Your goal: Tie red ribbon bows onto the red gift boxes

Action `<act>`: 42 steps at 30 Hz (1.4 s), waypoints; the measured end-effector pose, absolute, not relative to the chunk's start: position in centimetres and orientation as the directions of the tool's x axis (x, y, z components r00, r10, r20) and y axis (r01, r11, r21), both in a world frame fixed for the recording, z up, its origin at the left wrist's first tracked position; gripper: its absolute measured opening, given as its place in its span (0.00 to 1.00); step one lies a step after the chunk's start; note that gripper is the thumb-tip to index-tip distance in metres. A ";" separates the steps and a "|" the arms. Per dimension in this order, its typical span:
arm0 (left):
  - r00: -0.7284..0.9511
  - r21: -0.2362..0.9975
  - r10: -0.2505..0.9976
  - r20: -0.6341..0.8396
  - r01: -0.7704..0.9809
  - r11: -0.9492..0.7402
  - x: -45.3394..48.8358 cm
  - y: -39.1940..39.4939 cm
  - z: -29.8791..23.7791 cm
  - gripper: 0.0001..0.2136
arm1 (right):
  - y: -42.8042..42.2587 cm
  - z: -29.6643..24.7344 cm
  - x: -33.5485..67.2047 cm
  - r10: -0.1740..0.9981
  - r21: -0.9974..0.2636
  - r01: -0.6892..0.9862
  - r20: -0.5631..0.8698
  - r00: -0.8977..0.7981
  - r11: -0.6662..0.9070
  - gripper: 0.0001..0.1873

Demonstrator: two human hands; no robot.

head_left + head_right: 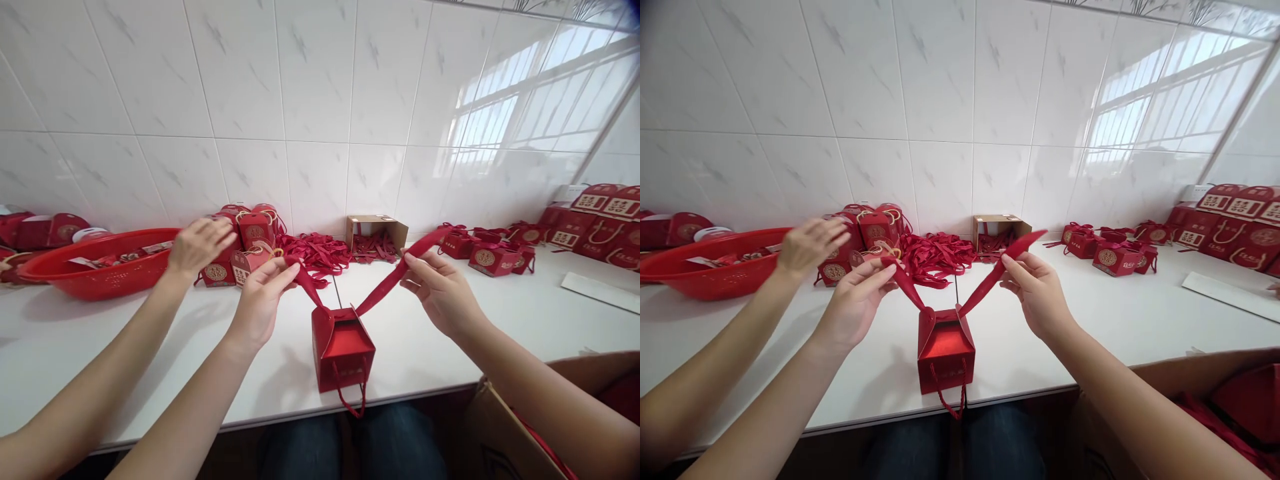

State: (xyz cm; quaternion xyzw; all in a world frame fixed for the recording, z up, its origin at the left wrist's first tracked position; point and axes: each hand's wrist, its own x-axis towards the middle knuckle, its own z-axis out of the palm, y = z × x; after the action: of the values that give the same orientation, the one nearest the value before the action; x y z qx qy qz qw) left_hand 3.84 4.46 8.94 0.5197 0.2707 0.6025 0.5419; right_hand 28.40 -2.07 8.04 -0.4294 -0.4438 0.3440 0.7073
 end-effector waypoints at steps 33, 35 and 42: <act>0.314 0.826 0.768 0.558 -0.295 -0.479 6.5 3.7 14.2 0.10 | -0.8 13.7 24.8 0.790 -0.804 -0.046 0.569 0.230 0.593 0.10; 0.413 0.831 0.722 0.555 -0.233 -0.506 6.5 3.1 14.1 0.12 | -0.8 13.9 24.3 0.826 -0.840 -0.005 0.533 0.184 0.543 0.10; 0.490 0.852 0.731 0.475 -0.048 -0.522 6.6 1.6 13.7 0.26 | -1.9 13.2 22.9 0.822 -0.828 0.045 0.546 -0.164 0.559 0.10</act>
State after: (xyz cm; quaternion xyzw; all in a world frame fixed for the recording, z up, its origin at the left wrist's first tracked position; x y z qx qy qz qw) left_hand 6.57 1.61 13.67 0.7468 0.2284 0.4506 0.4324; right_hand 22.93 -1.88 13.24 -0.3185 -0.6801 0.3452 0.5629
